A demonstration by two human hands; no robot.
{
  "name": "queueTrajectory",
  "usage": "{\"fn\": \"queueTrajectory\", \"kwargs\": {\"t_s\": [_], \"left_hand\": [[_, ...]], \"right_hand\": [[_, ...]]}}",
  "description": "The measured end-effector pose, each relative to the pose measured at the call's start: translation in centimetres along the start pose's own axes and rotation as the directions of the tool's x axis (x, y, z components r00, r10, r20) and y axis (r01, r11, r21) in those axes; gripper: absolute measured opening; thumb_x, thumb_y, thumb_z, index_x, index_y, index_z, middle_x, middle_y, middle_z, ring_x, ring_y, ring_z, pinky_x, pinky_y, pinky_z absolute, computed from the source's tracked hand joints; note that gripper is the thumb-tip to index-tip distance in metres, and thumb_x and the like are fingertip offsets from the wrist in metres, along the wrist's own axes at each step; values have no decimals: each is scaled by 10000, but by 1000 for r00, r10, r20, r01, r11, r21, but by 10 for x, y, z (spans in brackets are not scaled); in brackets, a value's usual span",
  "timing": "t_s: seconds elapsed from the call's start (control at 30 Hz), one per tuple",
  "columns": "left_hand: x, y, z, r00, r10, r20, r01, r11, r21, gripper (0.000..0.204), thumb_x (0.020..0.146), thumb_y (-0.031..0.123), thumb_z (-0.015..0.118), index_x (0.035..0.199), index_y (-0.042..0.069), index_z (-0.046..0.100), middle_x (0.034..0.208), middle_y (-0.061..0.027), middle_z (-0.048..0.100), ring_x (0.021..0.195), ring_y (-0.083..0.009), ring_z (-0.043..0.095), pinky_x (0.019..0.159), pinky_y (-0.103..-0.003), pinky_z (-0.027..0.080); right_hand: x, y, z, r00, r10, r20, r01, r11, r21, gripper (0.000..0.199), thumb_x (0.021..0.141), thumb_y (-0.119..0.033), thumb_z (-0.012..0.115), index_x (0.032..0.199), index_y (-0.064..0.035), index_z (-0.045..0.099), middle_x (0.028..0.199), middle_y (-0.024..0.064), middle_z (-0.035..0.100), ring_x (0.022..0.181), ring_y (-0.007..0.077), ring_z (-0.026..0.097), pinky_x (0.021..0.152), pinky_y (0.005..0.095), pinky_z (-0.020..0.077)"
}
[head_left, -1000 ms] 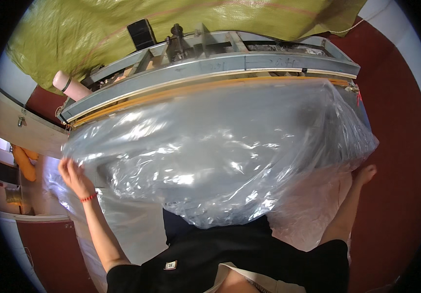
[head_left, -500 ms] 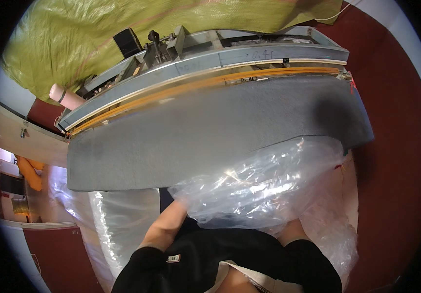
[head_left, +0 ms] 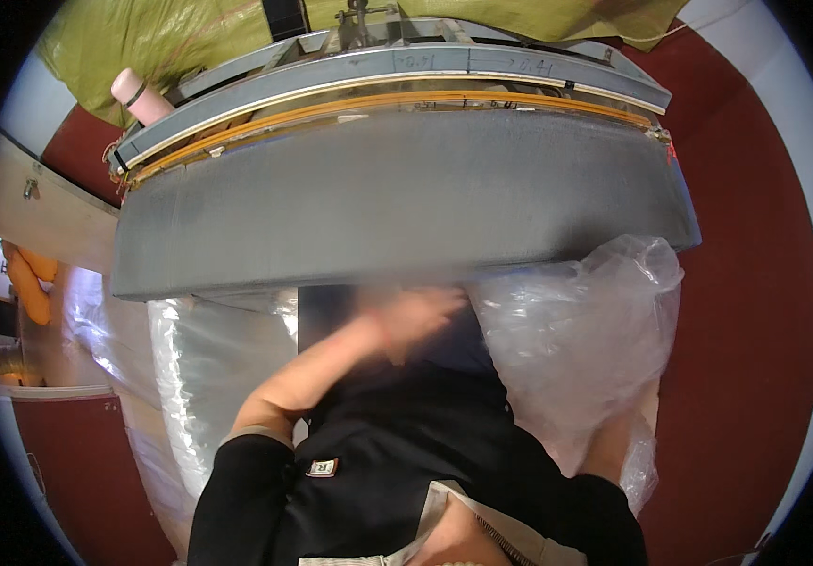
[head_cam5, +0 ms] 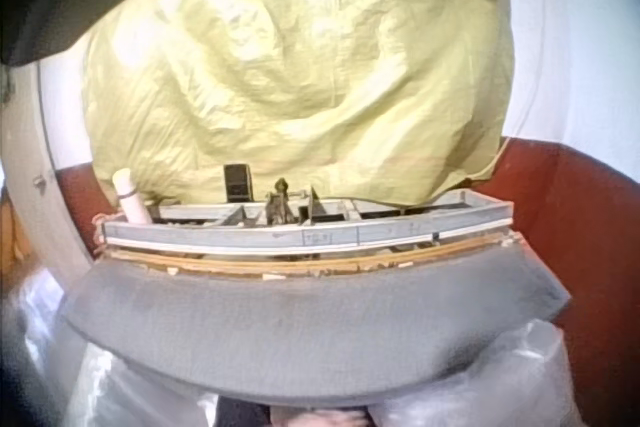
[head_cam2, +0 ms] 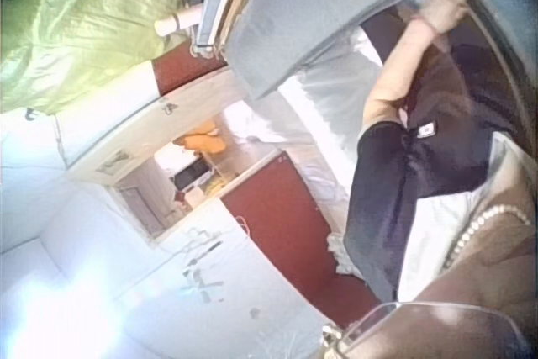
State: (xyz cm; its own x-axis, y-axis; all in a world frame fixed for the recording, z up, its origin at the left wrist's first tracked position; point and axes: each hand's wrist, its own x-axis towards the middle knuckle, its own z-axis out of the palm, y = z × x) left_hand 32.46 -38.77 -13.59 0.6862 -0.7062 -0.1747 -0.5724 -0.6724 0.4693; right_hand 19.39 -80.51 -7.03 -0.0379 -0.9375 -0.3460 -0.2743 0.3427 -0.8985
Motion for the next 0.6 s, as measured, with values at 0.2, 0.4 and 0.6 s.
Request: {"fn": "queueTrajectory", "kwargs": {"t_s": [0.2, 0.4, 0.6], "left_hand": [[-139, -97, 2, 804, -453, -386, 433, 890, -143, 273, 790, 149, 528, 1047, 59, 547, 952, -132, 596, 898, -297, 557, 760, -358, 453], [-250, -126, 39, 445, -713, -542, 547, 696, -466, 262, 772, 62, 520, 1032, 45, 551, 1066, -112, 551, 906, -249, 569, 777, -318, 457], [-339, -195, 42, 114, -757, -644, 798, 455, -394, 291, 758, 150, 523, 1030, 48, 549, 1100, -136, 527, 1003, -302, 501, 862, -366, 402]], "right_hand": [[154, 45, -196, 997, -18, 78, 14, 999, 48, 299, 850, -189, 437, 1088, -43, 544, 1072, 107, 537, 957, 238, 513, 826, 358, 404], [245, 72, -155, 884, -221, 412, 261, 964, -42, 287, 826, -198, 459, 1035, -38, 573, 966, 100, 570, 876, 230, 541, 758, 336, 424], [238, 61, 61, 549, -290, 784, 488, 873, -19, 277, 802, -207, 481, 981, -32, 601, 860, 94, 604, 795, 222, 569, 689, 314, 445]]}}
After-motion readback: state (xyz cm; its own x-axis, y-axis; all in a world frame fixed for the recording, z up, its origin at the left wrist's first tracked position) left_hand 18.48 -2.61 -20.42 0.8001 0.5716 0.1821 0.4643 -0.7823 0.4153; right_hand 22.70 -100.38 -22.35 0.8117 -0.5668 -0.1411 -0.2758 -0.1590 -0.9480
